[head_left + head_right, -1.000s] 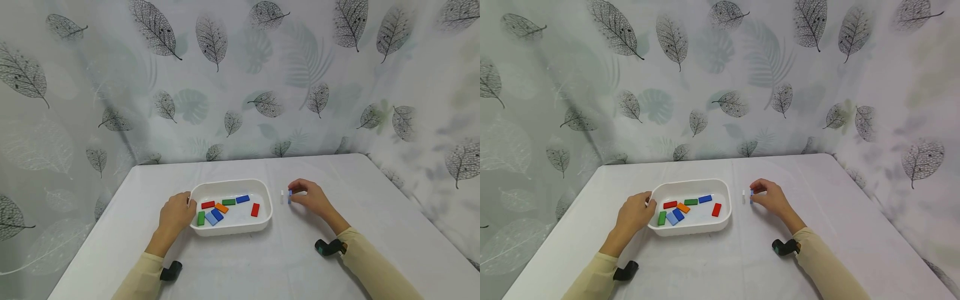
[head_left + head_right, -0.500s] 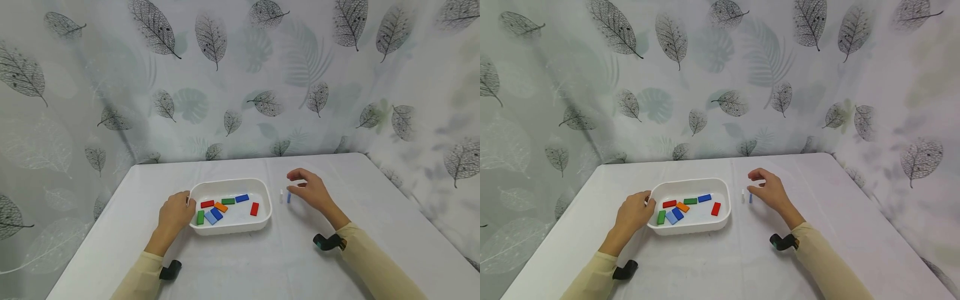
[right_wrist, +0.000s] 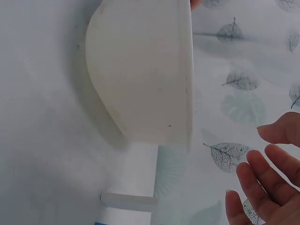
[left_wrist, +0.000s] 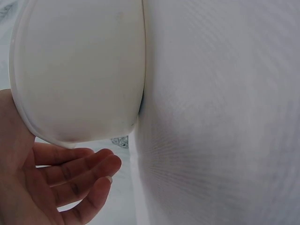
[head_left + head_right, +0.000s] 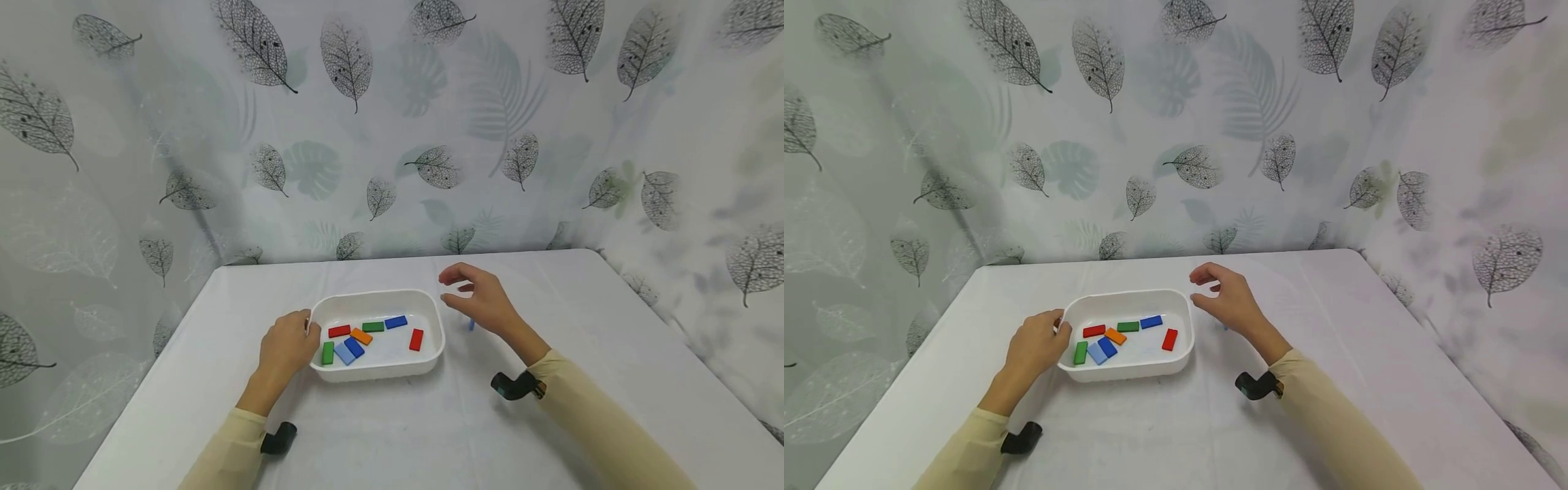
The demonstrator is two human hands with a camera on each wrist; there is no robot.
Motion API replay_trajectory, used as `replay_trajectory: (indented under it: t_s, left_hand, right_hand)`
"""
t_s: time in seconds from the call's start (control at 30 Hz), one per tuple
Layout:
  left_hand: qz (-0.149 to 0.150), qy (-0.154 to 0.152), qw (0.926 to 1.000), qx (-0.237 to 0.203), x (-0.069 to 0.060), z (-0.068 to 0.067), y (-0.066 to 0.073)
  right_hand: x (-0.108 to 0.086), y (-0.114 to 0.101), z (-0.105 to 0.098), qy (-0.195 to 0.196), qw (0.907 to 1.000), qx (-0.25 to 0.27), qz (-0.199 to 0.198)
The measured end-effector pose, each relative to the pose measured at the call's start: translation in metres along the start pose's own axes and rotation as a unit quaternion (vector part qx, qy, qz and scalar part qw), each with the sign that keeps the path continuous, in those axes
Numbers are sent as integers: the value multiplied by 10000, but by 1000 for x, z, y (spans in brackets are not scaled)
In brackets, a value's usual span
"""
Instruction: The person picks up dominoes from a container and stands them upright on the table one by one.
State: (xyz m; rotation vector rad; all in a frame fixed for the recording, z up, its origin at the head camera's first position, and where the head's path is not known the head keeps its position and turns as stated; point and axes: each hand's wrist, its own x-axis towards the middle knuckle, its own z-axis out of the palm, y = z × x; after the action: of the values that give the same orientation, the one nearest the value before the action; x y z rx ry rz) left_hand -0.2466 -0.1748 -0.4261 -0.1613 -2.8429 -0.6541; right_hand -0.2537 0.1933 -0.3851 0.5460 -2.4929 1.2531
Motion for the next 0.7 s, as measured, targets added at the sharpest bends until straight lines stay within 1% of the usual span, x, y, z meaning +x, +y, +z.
replay_trajectory:
  t_s: [0.13, 0.27, 0.4, 0.5, 0.7]
  left_hand:
    - [18, -18, 10000, -31, 1, 1, 0]
    - [35, -9, 10000, -15, 1, 0, 0]
    - [13, -4, 10000, 25, 1, -2, 1]
    - [-19, -30, 10000, 24, 1, -2, 1]
    - [-47, -64, 10000, 8, 1, -1, 1]
  right_hand:
    - [4, -5, 7, -140, 9998, 25, -125]
    - [7, -9, 14, -193, 9997, 33, -176]
    - [10, -13, 20, -281, 9995, 111, -125]
    - [12, -14, 27, -423, 9989, 193, -91]
    - [16, -16, 39, -715, 9972, 195, -64]
